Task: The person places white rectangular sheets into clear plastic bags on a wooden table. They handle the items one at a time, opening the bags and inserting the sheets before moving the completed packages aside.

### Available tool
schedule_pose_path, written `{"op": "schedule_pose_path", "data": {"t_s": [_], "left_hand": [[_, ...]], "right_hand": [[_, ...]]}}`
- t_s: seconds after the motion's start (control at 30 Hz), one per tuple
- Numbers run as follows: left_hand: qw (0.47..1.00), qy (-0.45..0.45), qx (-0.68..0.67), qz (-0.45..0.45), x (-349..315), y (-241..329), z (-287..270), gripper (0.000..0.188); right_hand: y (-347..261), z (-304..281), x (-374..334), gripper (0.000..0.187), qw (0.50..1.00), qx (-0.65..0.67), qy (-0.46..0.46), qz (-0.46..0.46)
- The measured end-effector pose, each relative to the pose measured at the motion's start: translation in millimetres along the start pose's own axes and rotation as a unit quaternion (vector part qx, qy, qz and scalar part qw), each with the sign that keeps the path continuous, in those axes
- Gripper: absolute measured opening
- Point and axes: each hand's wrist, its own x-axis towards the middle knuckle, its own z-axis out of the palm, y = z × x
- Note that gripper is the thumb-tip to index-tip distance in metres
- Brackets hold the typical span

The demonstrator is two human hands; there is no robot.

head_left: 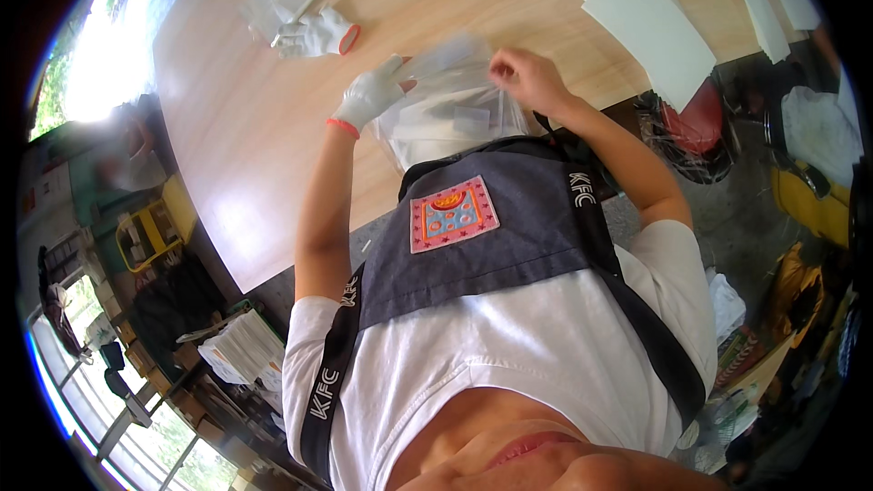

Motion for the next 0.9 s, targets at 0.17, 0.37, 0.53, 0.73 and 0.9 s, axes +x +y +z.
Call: {"op": "schedule_pose_path", "data": {"t_s": [0.17,0.37,0.53,0.73,0.9], "left_hand": [[0.996,-0.063,-0.061,0.027,23.4,-18.7,-17.6,0.052],[0.935,-0.066,-0.334,-0.095,28.3,-77.2,-20.9,0.053],[0.885,-0.104,-0.447,-0.074,26.1,-92.0,-22.9,0.058],[0.918,-0.073,-0.378,-0.095,21.1,-92.8,-26.3,0.055],[0.787,-0.087,-0.605,-0.083,8.3,-84.2,-11.7,0.058]], "right_hand": [[-2.0,23.2,-28.2,0.048,0.963,-0.111,-0.139,-0.203],[7.9,34.9,-22.5,0.050,0.965,-0.140,-0.086,-0.204],[14.9,40.2,-3.1,0.032,0.991,-0.057,-0.067,-0.105],[-1.3,11.4,47.9,0.027,0.961,0.092,0.260,-0.002],[-17.0,-6.1,20.5,0.034,0.981,0.188,-0.057,0.002]]}}
